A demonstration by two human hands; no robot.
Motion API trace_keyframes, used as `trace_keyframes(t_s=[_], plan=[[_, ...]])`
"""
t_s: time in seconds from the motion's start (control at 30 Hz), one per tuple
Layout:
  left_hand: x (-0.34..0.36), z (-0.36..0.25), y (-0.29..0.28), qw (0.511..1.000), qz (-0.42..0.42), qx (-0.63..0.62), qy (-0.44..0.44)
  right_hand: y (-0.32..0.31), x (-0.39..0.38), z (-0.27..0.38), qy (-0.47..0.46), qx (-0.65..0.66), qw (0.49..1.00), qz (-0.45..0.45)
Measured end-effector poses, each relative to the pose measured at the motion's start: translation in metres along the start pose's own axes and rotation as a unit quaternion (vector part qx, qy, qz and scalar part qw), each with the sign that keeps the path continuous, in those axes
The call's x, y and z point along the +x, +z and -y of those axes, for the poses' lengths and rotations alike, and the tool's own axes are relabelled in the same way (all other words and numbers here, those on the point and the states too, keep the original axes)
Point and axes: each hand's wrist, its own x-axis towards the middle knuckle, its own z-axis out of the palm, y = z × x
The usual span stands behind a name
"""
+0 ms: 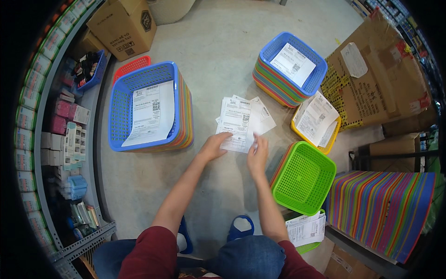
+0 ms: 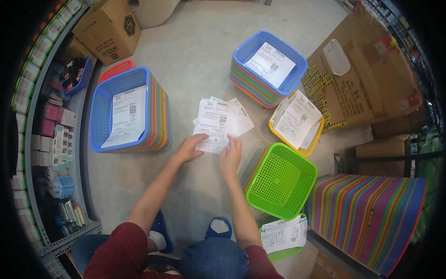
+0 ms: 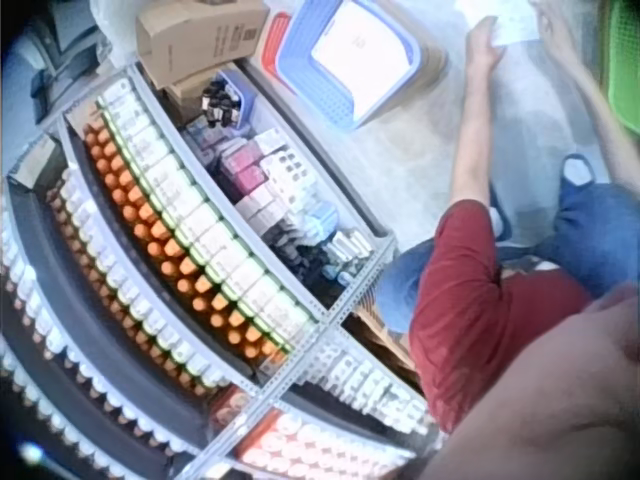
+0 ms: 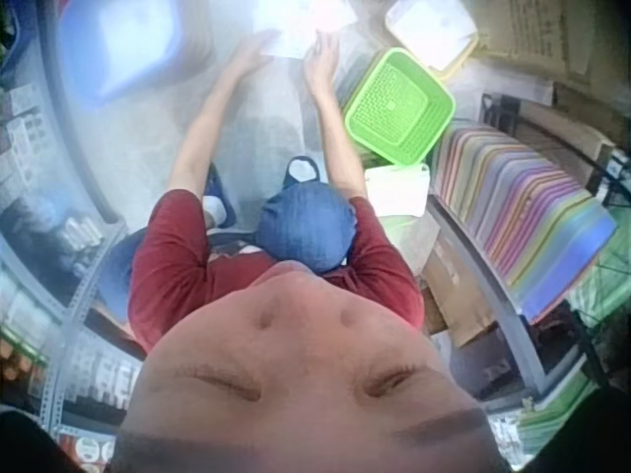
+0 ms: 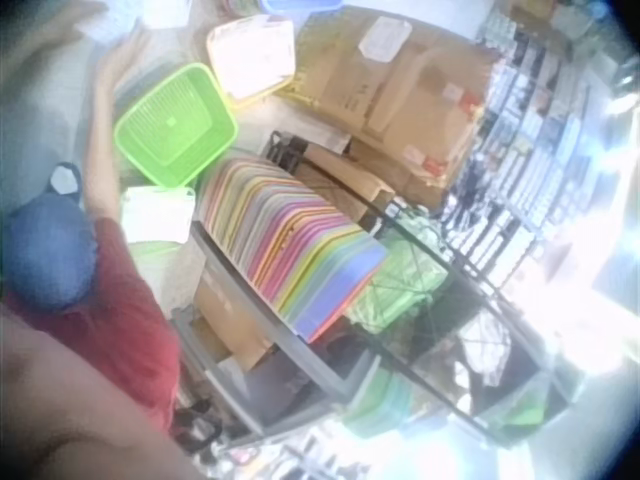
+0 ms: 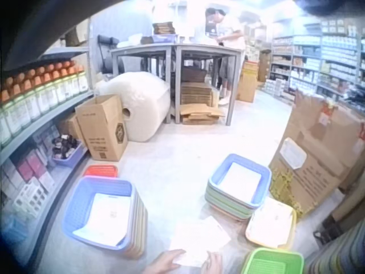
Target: The person sits on the floor and sorts printed papers into multiple colored plastic baskets. They pick up papers from a central pile, place them into different baskets, and occasionally stack the baskets.
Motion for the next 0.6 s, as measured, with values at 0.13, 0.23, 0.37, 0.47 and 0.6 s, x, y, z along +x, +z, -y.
trace_keyframes(t_s=[0.13, 0.23, 0.37, 0.47, 0.6], plan=[[0.002, 0.004, -0.003, 1.000, 0.013, -0.003, 0.000, 0.025, -0.063, -0.028, 0.154, -0.084, 0.984, -0.011], [0.004, 0.004, -0.002, 1.000, 0.019, 0.000, -0.019, 0.028, -0.066, -0.039, 0.160, -0.048, 0.986, 0.014], [0.005, 0.005, 0.000, 1.000, -0.001, 0.012, -0.003, 0.030, -0.062, -0.040, 0.209, 0.071, 0.975, 0.008], [0.009, 0.010, -0.001, 0.999, 0.031, 0.014, -0.002, 0.029, -0.060, -0.032, 0.226, 0.138, 0.964, -0.009], [0.016, 0.019, -0.002, 0.998, 0.056, 0.019, 0.013, 0.003, -0.062, -0.002, 0.176, 0.123, 0.976, 0.020]])
